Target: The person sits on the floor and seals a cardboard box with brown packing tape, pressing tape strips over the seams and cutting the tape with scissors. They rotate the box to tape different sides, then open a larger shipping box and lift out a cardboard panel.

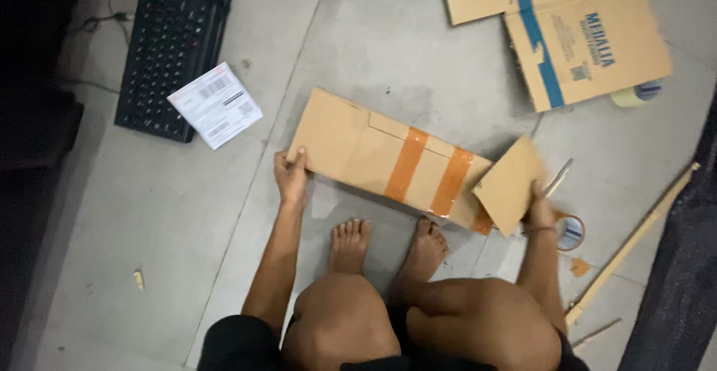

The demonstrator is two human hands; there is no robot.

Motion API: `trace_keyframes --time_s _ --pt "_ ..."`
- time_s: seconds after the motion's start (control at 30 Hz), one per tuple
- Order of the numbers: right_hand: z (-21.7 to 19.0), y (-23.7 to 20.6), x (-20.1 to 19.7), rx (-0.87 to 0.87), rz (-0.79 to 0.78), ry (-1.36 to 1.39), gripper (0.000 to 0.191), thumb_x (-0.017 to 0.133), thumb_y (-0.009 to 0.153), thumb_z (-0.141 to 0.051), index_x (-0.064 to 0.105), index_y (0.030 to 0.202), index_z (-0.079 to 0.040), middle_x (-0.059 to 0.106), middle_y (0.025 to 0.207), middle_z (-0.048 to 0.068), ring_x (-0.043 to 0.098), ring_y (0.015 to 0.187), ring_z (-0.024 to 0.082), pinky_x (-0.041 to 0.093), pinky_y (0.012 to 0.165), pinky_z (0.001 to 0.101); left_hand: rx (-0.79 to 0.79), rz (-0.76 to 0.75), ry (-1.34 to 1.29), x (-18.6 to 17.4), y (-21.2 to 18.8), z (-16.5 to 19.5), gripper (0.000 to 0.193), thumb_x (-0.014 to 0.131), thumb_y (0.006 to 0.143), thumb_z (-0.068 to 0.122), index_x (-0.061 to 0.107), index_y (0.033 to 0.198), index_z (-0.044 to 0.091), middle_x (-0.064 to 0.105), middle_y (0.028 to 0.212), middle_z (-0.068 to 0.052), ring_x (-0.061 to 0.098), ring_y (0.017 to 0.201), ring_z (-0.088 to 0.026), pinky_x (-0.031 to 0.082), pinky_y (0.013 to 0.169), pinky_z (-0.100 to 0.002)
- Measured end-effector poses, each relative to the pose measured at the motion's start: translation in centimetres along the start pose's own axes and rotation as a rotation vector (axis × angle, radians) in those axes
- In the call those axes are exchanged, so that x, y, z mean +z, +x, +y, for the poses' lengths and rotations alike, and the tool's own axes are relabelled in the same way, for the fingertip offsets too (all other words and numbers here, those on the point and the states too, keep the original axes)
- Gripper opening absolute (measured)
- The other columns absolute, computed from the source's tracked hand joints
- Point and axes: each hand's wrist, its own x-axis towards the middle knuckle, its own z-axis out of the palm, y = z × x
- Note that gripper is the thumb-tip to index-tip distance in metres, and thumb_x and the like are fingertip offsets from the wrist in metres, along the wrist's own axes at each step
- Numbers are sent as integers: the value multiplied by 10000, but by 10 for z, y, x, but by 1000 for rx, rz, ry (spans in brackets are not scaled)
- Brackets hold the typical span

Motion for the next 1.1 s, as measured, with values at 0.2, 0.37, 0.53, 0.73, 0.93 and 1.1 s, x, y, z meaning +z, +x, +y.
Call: trace_keyframes --time_s 0.2,0.37,0.53,0.73,0.93,1.1 --pt "28 -20 21 -89 -44 316 617 515 1028 -490 539 1436 -29 686 1316 103 686 1155 234 561 986 383 252 -49 96 58 38 44 284 748 979 150 523 1111 40 553 1004 -28 537 905 -118 502 756 -279" --pt "40 -28 34 -127 -202 490 547 482 1063 -455 571 1398 -32 710 1226 108 692 1021 245 572 886 375 607 -285 238 133 48 154 216 754 972 100 553 1001 26 540 942 -40 529 888 -146 491 790 -296" --pt "63 -15 80 -145 -187 449 496 558 1096 -477 651 1286 -28 688 981 67 636 837 218 525 724 397 939 -437 212 189 0 269 283 780 993 38 602 1207 -5 574 1257 -101 608 1210 -220 523 1111 -351" --pt "27 -43 57 -221 -248 624 640 527 1008 -489 485 1478 -56 656 1329 110 662 1142 276 547 973 429 864 -595 382 194 -94 325 203 751 919 109 606 1021 10 374 1553 -189 565 1187 -303 524 976 -374" --pt "-73 -119 -14 -789 -177 760 649 518 1060 -435 415 1562 -36 544 1539 153 580 1395 322 514 1178 464 1133 -842 509 180 -167 324 155 795 873 29 675 972 23 292 1623 -254 329 1581 -437 312 1330 -524" --pt "-145 -191 -44 -949 -282 908 503 448 1166 -393 477 1426 37 618 1148 161 634 1028 271 520 968 406 1070 -1050 410 162 -192 314 177 780 827 -13 683 961 48 274 1638 -241 333 1588 -438 296 1338 -547"
